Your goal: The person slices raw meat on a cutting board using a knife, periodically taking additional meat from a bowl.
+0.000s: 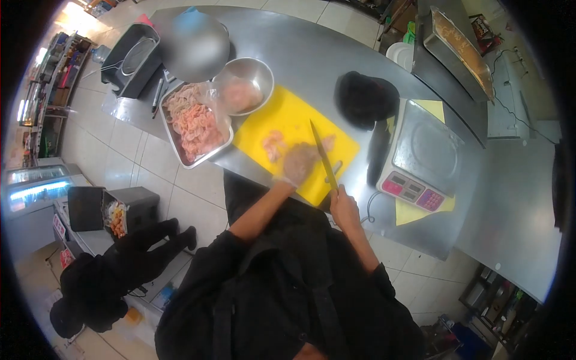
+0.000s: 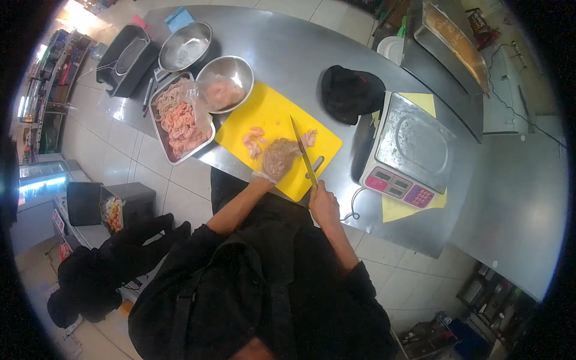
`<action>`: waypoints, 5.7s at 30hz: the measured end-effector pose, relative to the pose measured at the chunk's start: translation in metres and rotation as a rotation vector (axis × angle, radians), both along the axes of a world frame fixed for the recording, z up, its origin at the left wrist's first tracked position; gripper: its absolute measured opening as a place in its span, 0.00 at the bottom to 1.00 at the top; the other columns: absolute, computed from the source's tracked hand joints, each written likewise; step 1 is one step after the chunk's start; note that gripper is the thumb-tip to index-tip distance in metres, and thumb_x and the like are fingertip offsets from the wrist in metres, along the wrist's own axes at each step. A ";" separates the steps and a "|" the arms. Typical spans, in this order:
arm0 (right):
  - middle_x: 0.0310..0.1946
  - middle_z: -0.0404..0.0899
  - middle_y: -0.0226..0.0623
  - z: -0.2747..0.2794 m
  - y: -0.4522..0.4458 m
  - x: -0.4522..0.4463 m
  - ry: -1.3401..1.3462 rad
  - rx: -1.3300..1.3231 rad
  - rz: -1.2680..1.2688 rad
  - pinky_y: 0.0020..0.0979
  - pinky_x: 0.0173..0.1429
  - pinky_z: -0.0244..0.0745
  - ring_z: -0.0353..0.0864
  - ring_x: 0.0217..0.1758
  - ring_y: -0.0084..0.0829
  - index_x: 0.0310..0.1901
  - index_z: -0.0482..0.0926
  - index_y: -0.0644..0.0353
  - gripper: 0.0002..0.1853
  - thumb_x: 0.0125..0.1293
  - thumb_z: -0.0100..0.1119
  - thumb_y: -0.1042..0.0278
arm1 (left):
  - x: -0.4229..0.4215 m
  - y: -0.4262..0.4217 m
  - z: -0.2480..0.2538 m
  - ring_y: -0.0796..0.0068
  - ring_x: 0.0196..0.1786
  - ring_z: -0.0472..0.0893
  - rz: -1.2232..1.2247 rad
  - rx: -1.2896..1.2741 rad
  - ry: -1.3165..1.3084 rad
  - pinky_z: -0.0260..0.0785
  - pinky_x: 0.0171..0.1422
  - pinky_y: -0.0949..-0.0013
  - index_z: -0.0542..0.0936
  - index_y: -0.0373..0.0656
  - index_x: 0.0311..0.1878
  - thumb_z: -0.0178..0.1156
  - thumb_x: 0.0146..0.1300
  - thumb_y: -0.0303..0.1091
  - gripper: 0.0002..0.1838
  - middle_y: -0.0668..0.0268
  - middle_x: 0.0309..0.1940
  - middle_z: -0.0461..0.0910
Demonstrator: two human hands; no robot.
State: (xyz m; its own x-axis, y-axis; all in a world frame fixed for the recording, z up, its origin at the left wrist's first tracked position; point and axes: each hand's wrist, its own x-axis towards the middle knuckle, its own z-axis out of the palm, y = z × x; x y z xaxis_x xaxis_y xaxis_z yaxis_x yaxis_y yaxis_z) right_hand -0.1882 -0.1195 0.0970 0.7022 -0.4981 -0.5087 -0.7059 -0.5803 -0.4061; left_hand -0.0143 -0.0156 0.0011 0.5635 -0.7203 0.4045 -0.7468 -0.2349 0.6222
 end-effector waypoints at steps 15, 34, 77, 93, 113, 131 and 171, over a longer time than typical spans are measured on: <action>0.42 0.79 0.75 -0.059 -0.019 0.078 -0.206 -0.027 0.103 0.62 0.54 0.76 0.81 0.48 0.72 0.59 0.69 0.67 0.19 0.80 0.44 0.59 | 0.009 0.020 -0.056 0.62 0.59 0.80 -0.079 -0.120 -0.193 0.70 0.69 0.57 0.82 0.53 0.60 0.60 0.59 0.27 0.24 0.66 0.53 0.83; 0.35 0.83 0.67 -0.032 -0.010 0.026 -0.381 0.176 -0.111 0.62 0.51 0.75 0.82 0.43 0.70 0.60 0.71 0.66 0.19 0.79 0.46 0.59 | 0.007 0.003 -0.048 0.78 0.39 0.81 0.380 -0.176 1.004 0.74 0.42 0.74 0.76 0.42 0.38 0.70 0.62 0.28 0.10 0.71 0.32 0.80; 0.36 0.82 0.70 -0.044 -0.003 0.068 -0.181 0.100 0.112 0.61 0.51 0.76 0.82 0.44 0.70 0.54 0.72 0.68 0.17 0.79 0.47 0.60 | -0.022 0.040 -0.012 0.60 0.45 0.79 0.089 0.287 -0.239 0.72 0.51 0.57 0.82 0.50 0.44 0.61 0.59 0.31 0.10 0.63 0.39 0.79; 0.47 0.81 0.69 -0.014 -0.044 0.011 -0.042 0.180 0.199 0.59 0.59 0.74 0.79 0.54 0.70 0.59 0.75 0.62 0.20 0.77 0.49 0.55 | -0.017 0.027 -0.039 0.48 0.46 0.83 0.150 -0.066 0.480 0.76 0.53 0.55 0.75 0.35 0.59 0.57 0.74 0.34 0.16 0.48 0.46 0.81; 0.39 0.84 0.67 -0.019 -0.053 -0.014 -0.391 0.118 -0.083 0.52 0.48 0.78 0.85 0.46 0.64 0.53 0.76 0.70 0.21 0.78 0.50 0.56 | 0.025 0.027 -0.020 0.49 0.41 0.82 -0.006 0.470 0.054 0.73 0.52 0.50 0.80 0.40 0.49 0.62 0.62 0.38 0.16 0.47 0.44 0.81; 0.38 0.85 0.62 -0.021 -0.054 0.013 -0.306 0.273 -0.089 0.50 0.45 0.77 0.86 0.43 0.60 0.53 0.75 0.71 0.22 0.79 0.50 0.55 | 0.134 0.209 0.102 0.55 0.55 0.84 0.681 0.233 -0.403 0.76 0.60 0.60 0.80 0.38 0.57 0.64 0.70 0.37 0.17 0.54 0.54 0.83; 0.43 0.83 0.67 -0.014 -0.042 0.021 -0.042 0.040 0.055 0.59 0.57 0.75 0.82 0.51 0.66 0.57 0.74 0.59 0.18 0.79 0.45 0.54 | 0.061 0.076 0.023 0.53 0.42 0.84 -0.197 0.375 0.480 0.75 0.51 0.57 0.85 0.45 0.50 0.60 0.69 0.36 0.12 0.54 0.44 0.85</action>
State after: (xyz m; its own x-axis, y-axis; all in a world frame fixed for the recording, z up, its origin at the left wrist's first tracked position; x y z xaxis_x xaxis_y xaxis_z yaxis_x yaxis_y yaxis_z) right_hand -0.1672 -0.1620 0.0831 0.7491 -0.4380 -0.4970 -0.6553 -0.6003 -0.4585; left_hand 0.0465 0.0609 0.0244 0.4618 -0.8725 -0.1598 -0.4572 -0.3885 0.8000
